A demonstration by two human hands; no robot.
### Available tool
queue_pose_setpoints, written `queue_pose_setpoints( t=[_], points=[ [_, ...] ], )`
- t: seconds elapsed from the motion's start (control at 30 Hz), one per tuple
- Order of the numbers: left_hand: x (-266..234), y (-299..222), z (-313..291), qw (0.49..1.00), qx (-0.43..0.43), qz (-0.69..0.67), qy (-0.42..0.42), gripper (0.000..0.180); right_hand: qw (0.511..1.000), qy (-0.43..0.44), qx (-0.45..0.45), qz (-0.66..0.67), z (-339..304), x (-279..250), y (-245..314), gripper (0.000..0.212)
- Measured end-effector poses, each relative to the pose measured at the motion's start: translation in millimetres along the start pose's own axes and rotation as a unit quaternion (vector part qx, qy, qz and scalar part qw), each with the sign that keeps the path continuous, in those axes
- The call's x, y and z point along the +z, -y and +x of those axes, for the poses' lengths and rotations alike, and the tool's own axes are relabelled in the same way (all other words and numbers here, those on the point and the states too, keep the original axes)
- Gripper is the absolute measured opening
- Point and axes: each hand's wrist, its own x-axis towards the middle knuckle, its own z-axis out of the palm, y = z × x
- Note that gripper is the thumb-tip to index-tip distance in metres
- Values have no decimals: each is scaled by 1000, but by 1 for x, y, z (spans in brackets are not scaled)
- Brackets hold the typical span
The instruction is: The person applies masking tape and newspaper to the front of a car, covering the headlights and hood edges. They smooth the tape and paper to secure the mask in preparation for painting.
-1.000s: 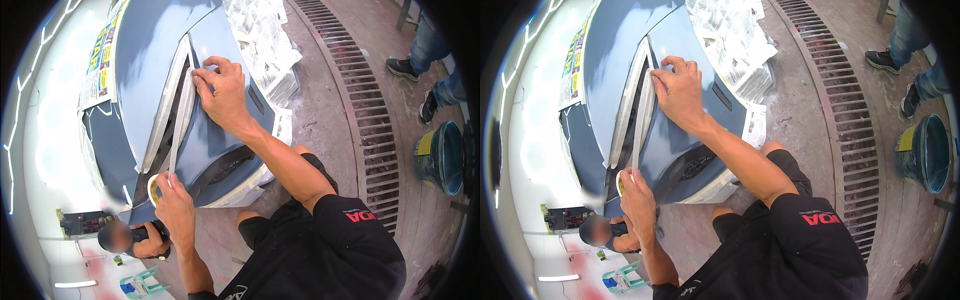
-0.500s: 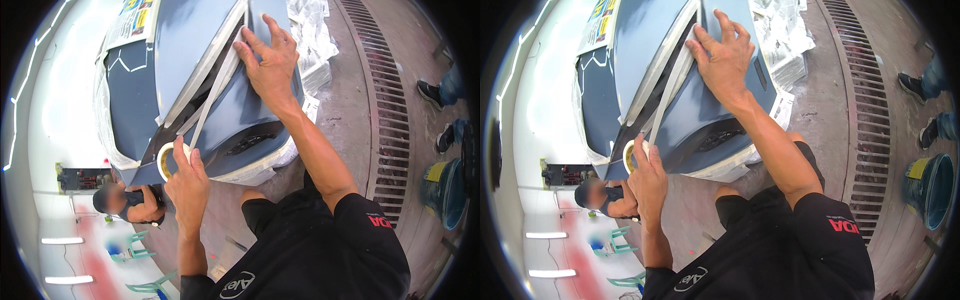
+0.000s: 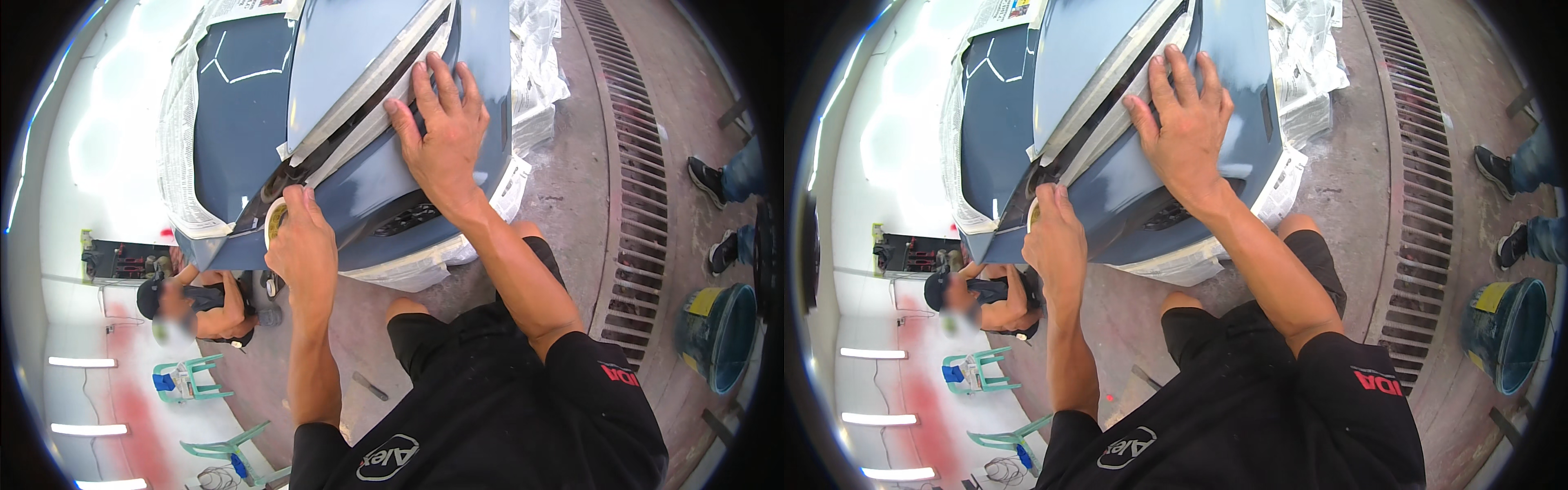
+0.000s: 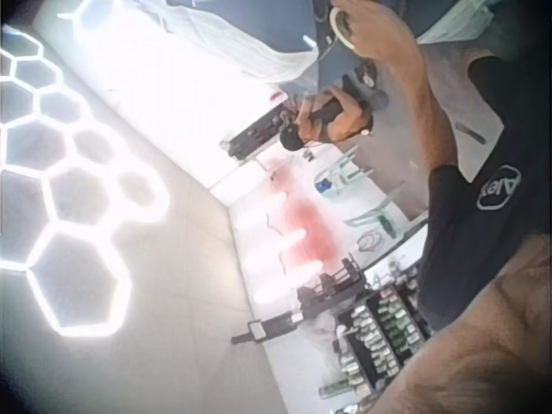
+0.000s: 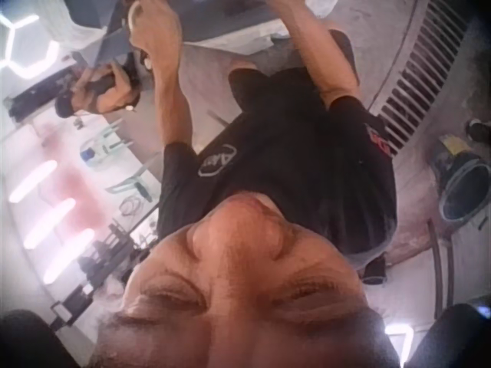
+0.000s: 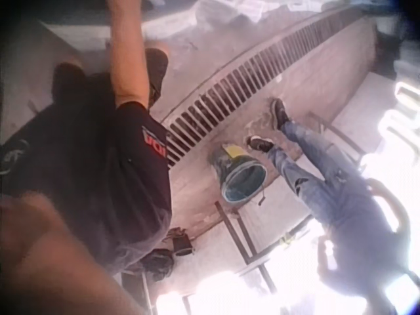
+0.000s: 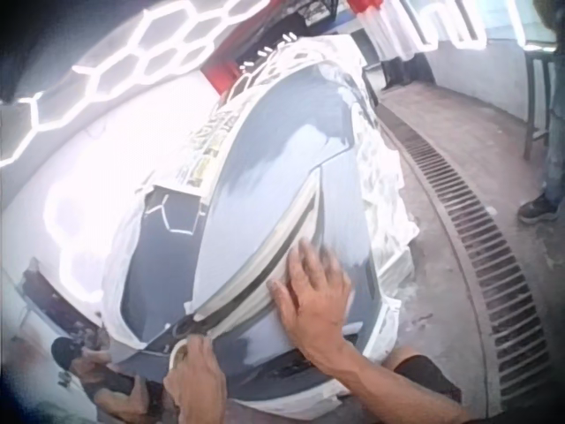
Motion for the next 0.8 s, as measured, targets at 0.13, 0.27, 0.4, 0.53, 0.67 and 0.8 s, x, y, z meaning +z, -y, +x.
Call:
queue_pose_setpoints(
  t=[0.13,0.27,0.4,0.53,0.67,0.8],
  points=[
    [2,-6,9,1000,-21,7,-11,21,1000,11,1,1,-9,-1,13,62],
    [-4,-13,17,995,-80,-20,54,27,998,64,5,-10,-28,2,32,93],
    [4,-13,17,997,-76,-4,16,25,993,111,39,17,-49,13,61,132],
    [-6,-22,19,992,-111,-21,52,28,992,104,63,25,-52,23,74,145],
    [3,-18,16,996,-83,-22,15,22,993,93,67,10,-54,26,76,147],
    [8,-14,-23,991,60,-111,-39,18,992,95,79,19,-55,28,79,144]
  ],
)
